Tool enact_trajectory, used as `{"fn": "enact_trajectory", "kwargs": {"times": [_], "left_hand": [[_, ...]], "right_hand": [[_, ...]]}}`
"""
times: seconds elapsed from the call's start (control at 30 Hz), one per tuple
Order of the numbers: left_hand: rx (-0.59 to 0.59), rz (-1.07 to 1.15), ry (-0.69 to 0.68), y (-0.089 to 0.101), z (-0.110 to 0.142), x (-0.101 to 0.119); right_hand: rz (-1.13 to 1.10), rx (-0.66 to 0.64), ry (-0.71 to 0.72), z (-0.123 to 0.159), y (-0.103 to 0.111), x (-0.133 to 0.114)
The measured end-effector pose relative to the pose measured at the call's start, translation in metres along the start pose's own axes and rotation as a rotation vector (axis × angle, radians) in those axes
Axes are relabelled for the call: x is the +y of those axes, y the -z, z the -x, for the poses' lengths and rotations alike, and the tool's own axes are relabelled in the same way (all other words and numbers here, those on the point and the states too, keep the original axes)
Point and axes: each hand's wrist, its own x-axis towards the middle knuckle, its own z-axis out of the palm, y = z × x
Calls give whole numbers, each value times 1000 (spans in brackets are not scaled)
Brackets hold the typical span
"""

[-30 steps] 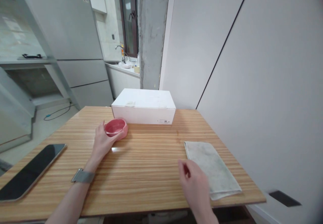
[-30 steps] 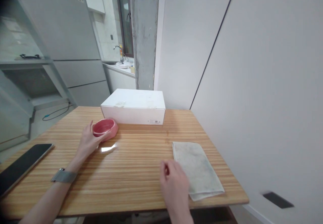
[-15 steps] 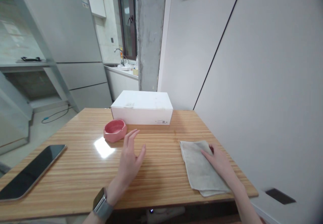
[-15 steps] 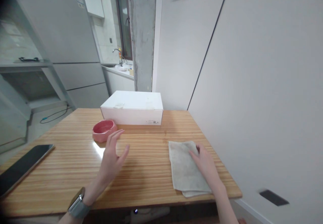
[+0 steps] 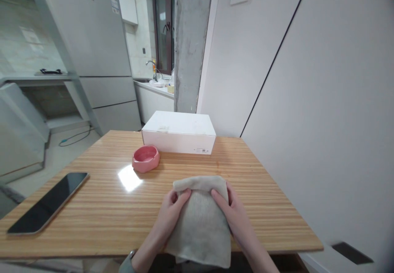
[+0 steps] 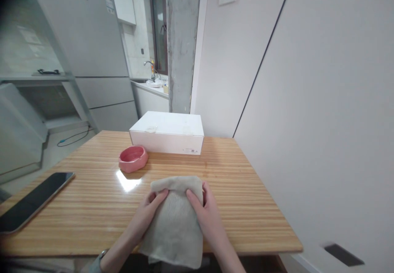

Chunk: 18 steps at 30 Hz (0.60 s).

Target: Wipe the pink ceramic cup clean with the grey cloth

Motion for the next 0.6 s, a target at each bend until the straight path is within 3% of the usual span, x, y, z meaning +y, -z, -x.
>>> {"fn": "enact_trajectory", "kwargs": {"times": [0.13, 0.23, 0.37, 0.5, 0.6], "left_hand": [[100, -101, -6, 58, -2, -7], [185, -390, -60, 107, -6, -16], [308, -776, 2, 163, -7, -29], [414, -1042, 85, 196, -4, -39], [506, -1248, 81, 200, 2, -38]], "right_hand": [[-156, -144, -95, -7, -16, 24], [-116, -103, -52, -9, -16, 40], [-51, -21, -32, -8, -6, 54], [-18, 57, -15, -7, 7, 69], [73, 120, 10, -4, 15, 77]]}}
